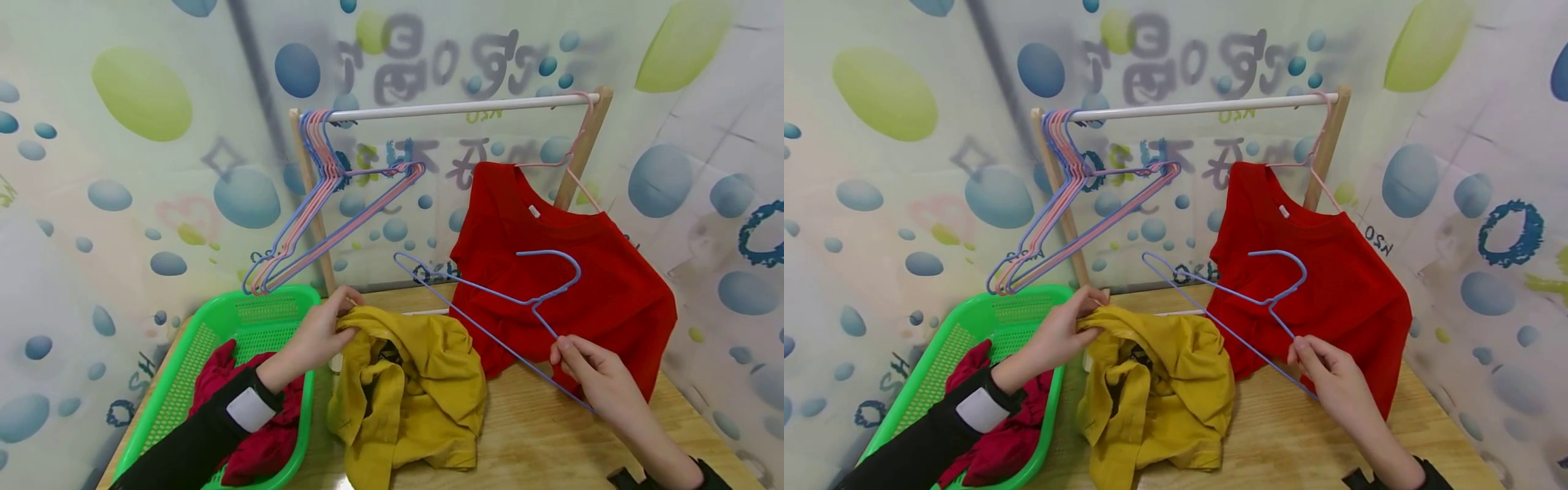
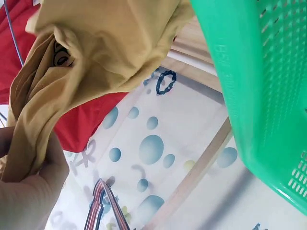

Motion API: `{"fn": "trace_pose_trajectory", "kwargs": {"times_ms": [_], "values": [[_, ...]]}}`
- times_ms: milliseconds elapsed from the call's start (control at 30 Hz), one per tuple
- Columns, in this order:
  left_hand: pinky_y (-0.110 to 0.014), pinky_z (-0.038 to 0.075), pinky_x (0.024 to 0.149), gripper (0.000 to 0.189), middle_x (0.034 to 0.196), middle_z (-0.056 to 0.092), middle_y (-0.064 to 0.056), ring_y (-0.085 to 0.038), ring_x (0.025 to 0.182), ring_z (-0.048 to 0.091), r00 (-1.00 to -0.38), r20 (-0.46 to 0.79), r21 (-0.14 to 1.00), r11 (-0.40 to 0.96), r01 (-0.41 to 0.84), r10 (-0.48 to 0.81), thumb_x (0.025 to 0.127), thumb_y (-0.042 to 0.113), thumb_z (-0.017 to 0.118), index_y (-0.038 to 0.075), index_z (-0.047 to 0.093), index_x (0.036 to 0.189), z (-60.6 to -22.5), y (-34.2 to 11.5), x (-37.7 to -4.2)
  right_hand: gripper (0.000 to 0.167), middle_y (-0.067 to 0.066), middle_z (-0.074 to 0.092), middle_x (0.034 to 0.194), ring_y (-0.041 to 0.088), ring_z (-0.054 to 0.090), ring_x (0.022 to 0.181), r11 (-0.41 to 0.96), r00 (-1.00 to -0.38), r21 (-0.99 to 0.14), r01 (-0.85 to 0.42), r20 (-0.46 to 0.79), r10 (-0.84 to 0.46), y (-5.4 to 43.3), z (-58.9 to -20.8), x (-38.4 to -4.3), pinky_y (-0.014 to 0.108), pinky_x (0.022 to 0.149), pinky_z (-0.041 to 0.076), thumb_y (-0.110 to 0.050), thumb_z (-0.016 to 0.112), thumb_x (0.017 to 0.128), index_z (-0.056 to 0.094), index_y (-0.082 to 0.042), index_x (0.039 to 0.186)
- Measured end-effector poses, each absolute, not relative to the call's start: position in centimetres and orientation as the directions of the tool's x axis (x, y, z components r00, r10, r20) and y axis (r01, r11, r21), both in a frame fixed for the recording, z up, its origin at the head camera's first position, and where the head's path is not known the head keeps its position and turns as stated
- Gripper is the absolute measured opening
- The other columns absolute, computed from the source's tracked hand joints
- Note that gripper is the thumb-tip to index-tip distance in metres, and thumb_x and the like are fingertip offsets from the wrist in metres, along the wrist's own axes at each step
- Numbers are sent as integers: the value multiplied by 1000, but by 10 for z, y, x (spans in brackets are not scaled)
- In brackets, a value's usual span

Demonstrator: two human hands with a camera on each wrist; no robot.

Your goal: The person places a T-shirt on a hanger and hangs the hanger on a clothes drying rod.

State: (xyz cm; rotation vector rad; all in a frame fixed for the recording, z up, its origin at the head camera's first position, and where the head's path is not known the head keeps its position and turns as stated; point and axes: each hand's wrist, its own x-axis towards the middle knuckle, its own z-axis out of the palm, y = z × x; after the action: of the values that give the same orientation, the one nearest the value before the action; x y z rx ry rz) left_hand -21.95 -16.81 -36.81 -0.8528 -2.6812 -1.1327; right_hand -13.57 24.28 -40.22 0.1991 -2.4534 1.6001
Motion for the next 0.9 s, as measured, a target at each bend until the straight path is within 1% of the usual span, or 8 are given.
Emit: {"fn": "trace_pose_trajectory", "kwargs": {"times_ms": [133,200,333,433,533,667,800,900], "values": [[-28,55,73,36,104,75,-12,-24,90,74,-854,326,666,543,511,404,94,-2,71,6,53,124,-367,-170,-218,29,4,31,62,22,28,56,400,-970,-890,-221,242,2,243,-402,-135,34,53,28,-13,44,112,60,-7,89],[-27,53,69,35,98,73,-9,-19,81,70,-865,325,689,531,494,383,95,2,73,6,54,123,-367,-171,-217,29,4,31,62,21,27,55,400,-970,-889,-224,243,-3,243,-403,-135,34,52,28,-13,45,112,61,-11,88],[-24,39,58,30,76,58,-2,-9,60,48,-894,299,729,525,439,333,96,12,75,8,58,121,-366,-172,-218,29,4,30,62,22,25,54,392,-970,-891,-228,242,-13,244,-402,-133,34,51,27,-14,45,112,61,-11,88],[-25,35,58,31,70,53,0,-8,58,42,-913,256,769,505,391,318,94,16,78,10,61,119,-363,-174,-220,29,3,30,63,21,26,56,386,-972,-895,-223,233,-21,244,-401,-131,34,52,28,-15,44,112,60,-7,89],[-26,41,62,34,79,66,-2,-10,66,55,-919,202,810,469,352,339,91,13,81,10,63,120,-360,-177,-222,29,3,31,63,22,27,57,384,-973,-897,-221,227,-31,246,-400,-129,33,52,30,-16,44,112,59,-4,90],[-30,51,72,39,100,75,-12,-19,90,70,-900,159,843,419,338,405,91,3,77,6,60,127,-354,-181,-220,29,5,31,63,24,28,56,387,-974,-896,-220,222,-39,248,-400,-128,33,50,30,-16,43,113,60,-7,91],[-36,54,83,36,110,73,-16,-25,103,70,-884,165,839,408,359,438,96,-3,68,5,59,130,-351,-183,-217,28,5,31,64,24,28,56,384,-975,-897,-216,218,-41,250,-400,-128,33,51,30,-16,43,113,60,-9,91],[-36,52,81,32,114,72,-15,-27,104,69,-886,190,819,430,380,422,99,-2,64,7,62,130,-351,-183,-216,28,6,32,64,25,28,57,379,-976,-901,-213,213,-44,251,-401,-128,33,51,30,-16,43,113,60,-8,91]]}}
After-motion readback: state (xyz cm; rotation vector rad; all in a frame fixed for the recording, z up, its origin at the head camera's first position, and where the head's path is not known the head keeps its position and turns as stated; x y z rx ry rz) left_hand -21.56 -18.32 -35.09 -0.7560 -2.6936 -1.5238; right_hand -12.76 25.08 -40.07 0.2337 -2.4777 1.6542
